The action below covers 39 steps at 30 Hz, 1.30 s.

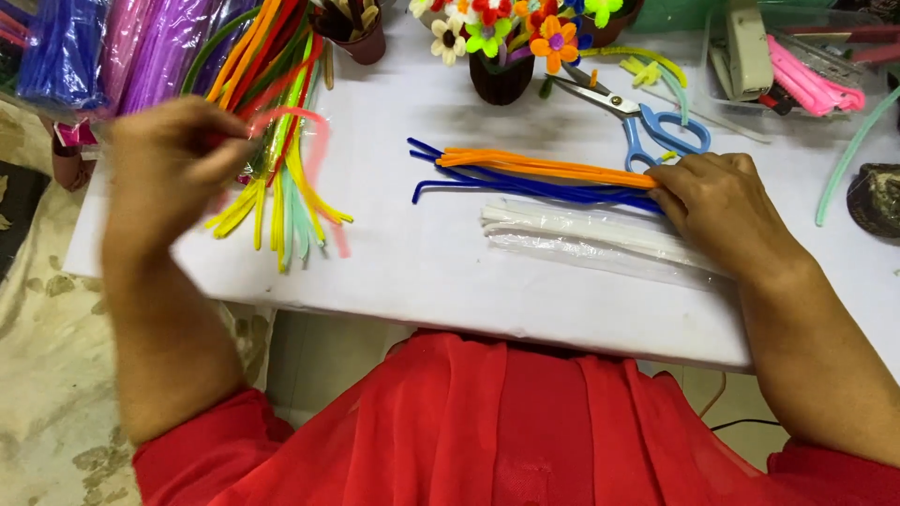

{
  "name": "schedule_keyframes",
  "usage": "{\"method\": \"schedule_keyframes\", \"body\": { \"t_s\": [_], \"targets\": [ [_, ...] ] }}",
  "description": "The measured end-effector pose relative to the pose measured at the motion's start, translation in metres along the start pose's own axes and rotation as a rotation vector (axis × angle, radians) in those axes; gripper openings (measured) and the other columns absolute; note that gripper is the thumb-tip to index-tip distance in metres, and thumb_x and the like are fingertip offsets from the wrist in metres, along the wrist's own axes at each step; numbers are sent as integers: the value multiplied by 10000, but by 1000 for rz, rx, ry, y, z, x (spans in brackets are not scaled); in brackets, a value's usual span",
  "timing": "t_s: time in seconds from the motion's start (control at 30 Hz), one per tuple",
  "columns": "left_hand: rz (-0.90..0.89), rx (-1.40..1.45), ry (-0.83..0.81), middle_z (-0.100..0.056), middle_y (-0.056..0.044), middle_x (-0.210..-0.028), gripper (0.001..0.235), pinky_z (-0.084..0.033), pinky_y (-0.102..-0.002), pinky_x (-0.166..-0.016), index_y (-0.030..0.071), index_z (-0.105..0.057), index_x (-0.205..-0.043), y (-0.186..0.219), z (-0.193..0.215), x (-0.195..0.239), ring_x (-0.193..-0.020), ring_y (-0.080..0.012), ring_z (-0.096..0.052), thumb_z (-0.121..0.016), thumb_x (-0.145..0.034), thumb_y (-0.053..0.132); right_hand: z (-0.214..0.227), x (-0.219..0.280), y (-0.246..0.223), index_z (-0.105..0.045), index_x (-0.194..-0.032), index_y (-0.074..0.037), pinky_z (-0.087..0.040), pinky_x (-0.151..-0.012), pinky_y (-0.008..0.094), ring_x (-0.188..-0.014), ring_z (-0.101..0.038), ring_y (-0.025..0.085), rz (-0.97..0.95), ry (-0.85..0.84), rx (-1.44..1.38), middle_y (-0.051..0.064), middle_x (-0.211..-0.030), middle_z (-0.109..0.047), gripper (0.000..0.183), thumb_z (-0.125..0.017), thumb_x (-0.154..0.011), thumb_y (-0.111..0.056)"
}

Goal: The person gathers colorful pipe cleaners from a pile, selects blue and white ones, and begins twisting them together by hand to form a small bundle. The person continues to add more pipe cleaners and twist them into a compact shape.

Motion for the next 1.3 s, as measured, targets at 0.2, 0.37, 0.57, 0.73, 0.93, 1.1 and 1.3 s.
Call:
{"method": "schedule_keyframes", "body": {
  "t_s": [0.2,0.37,0.57,0.73,0.93,1.1,1.3],
  "targets": [
    [-155,108,288,-627,-224,-1220,136,-523,-382,-1032,-99,-605,-1343,-50,51,32,-1113,-302,-623,-665,-1286,-208,0,2,7,-720,-1271,-82,-475,-923,470,-1036,-679,327,-19,5,-75,111,-1109,-737,297,-687,-1001,-201],
    [336,144,519,-415,71,-853,632,-421,-233,-664,171,-570,-1216,-88,48,21,-707,-60,-442,-412,-1197,783,4,-1,4,-725,-1267,-64,-492,-896,494,-1002,-679,352,-14,-4,-113,125,-1078,-737,299,-696,-984,-152],
    [-459,44,896,-750,-270,-1033,36,-584,-472,-804,-110,-726,-1137,-130,22,-77,-909,-383,-723,-736,-1107,-93,-2,1,7,-737,-1250,-62,-513,-851,494,-971,-688,346,14,47,-97,124,-1069,-742,295,-732,-970,-156],
    [-309,-425,655,-763,-96,-875,191,-528,-316,-622,18,-799,-975,-202,-5,-105,-780,-175,-707,-712,-895,-131,8,1,2,-732,-1249,-85,-487,-879,471,-987,-686,317,-11,25,-93,95,-1085,-743,301,-727,-986,-230],
    [3,-450,371,-774,-180,-884,134,-635,-441,-689,-7,-826,-1000,-184,-14,-97,-766,-285,-744,-851,-883,-68,7,-1,8,-791,-1164,-143,-440,-910,470,-1067,-641,311,-24,56,-118,57,-1070,-722,220,-749,-995,-278],
    [97,-534,229,-701,-250,-1047,204,-570,-543,-704,57,-849,-1095,-166,-7,-91,-845,-408,-674,-917,-949,182,15,-38,26,-790,-1209,-45,-517,-852,463,-1000,-677,359,13,128,-200,176,-1074,-732,250,-794,-972,-125],
    [-49,-569,293,-587,-297,-1298,341,-453,-576,-882,-19,-821,-1218,-84,2,-71,-1121,-476,-557,-912,-996,224,-20,-127,47,-789,-1244,-117,-501,-882,471,-972,-715,342,-152,-144,-198,115,-1111,-782,320,-771,-943,-224]
  ]
}}
Point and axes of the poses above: each hand's wrist, its own x-axis away from the middle knuckle, its own z-axis out of the back of the hand, y = z × x, the point moved 2 cm from there along -x, towards the middle knuckle
